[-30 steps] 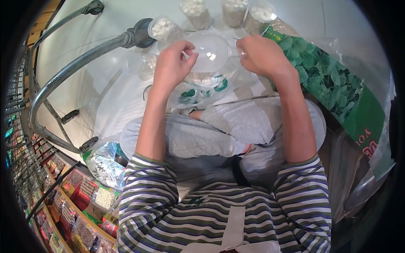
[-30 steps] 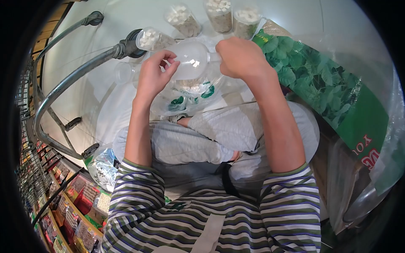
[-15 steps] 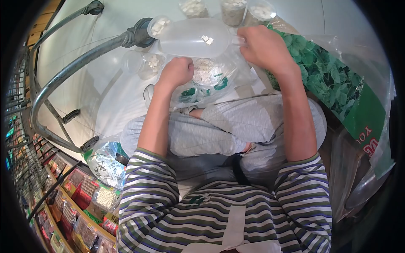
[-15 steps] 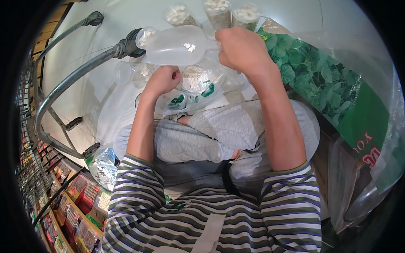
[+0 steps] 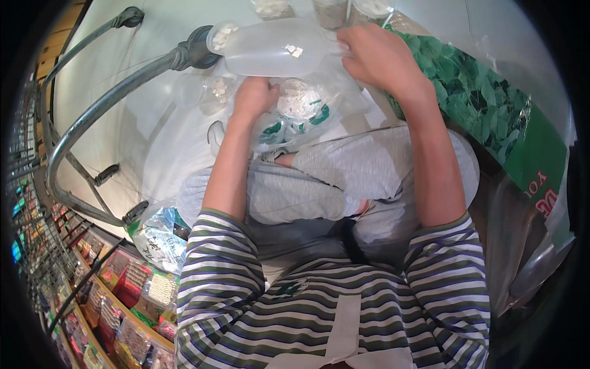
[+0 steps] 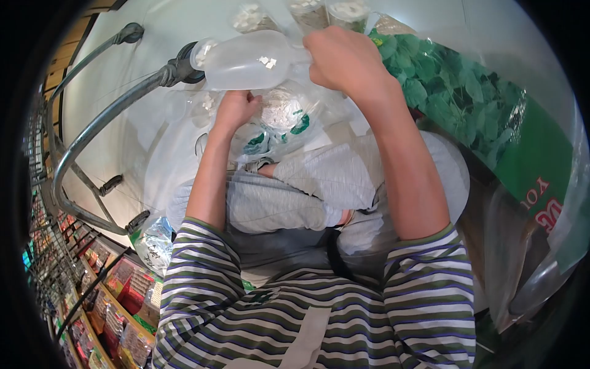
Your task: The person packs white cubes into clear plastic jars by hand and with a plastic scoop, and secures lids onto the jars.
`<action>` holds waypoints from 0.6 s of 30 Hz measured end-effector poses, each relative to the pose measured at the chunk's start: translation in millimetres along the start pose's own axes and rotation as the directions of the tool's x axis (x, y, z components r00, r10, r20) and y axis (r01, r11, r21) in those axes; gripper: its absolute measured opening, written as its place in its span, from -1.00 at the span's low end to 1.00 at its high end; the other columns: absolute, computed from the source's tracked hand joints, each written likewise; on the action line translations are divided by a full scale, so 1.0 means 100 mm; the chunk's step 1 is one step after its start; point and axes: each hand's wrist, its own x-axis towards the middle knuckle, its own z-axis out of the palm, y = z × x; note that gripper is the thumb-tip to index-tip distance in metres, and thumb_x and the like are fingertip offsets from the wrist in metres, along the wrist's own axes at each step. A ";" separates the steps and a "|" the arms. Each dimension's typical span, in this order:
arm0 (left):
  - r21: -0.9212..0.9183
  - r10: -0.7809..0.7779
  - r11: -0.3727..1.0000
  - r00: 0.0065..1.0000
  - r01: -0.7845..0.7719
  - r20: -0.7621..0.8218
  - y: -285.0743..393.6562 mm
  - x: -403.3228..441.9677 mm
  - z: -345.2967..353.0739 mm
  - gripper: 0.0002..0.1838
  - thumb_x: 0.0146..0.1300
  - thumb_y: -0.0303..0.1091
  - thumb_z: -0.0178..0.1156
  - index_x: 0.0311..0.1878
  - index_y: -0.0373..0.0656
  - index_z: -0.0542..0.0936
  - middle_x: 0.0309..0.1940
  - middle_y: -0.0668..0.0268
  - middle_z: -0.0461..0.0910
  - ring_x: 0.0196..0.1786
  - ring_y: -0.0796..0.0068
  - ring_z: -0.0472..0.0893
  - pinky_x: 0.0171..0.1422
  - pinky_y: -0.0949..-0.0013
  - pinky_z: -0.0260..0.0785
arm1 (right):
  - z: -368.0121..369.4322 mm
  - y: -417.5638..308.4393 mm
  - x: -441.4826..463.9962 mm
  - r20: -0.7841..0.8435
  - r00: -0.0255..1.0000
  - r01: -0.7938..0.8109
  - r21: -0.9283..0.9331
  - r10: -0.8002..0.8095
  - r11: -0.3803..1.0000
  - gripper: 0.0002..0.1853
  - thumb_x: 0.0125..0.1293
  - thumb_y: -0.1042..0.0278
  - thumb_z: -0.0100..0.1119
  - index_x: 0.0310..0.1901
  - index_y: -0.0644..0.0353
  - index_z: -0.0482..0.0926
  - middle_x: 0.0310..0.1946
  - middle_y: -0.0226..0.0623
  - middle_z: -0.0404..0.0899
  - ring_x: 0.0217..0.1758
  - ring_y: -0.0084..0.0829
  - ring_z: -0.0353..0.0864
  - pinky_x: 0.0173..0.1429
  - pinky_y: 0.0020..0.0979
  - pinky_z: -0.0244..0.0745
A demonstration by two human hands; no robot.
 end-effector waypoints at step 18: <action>0.081 0.091 0.993 0.995 -0.087 -0.042 0.09 -0.06 -0.04 -0.73 0.04 -0.40 0.32 -0.13 -0.16 0.70 -0.42 0.18 0.65 -0.34 0.32 0.65 -0.21 0.22 0.49 | -0.01 -0.04 0.00 0.038 0.998 -0.039 -0.048 0.041 0.998 -0.79 0.00 0.51 0.23 -0.28 0.25 0.72 -0.29 -0.01 0.73 -0.17 0.00 0.75 -0.10 -0.10 0.66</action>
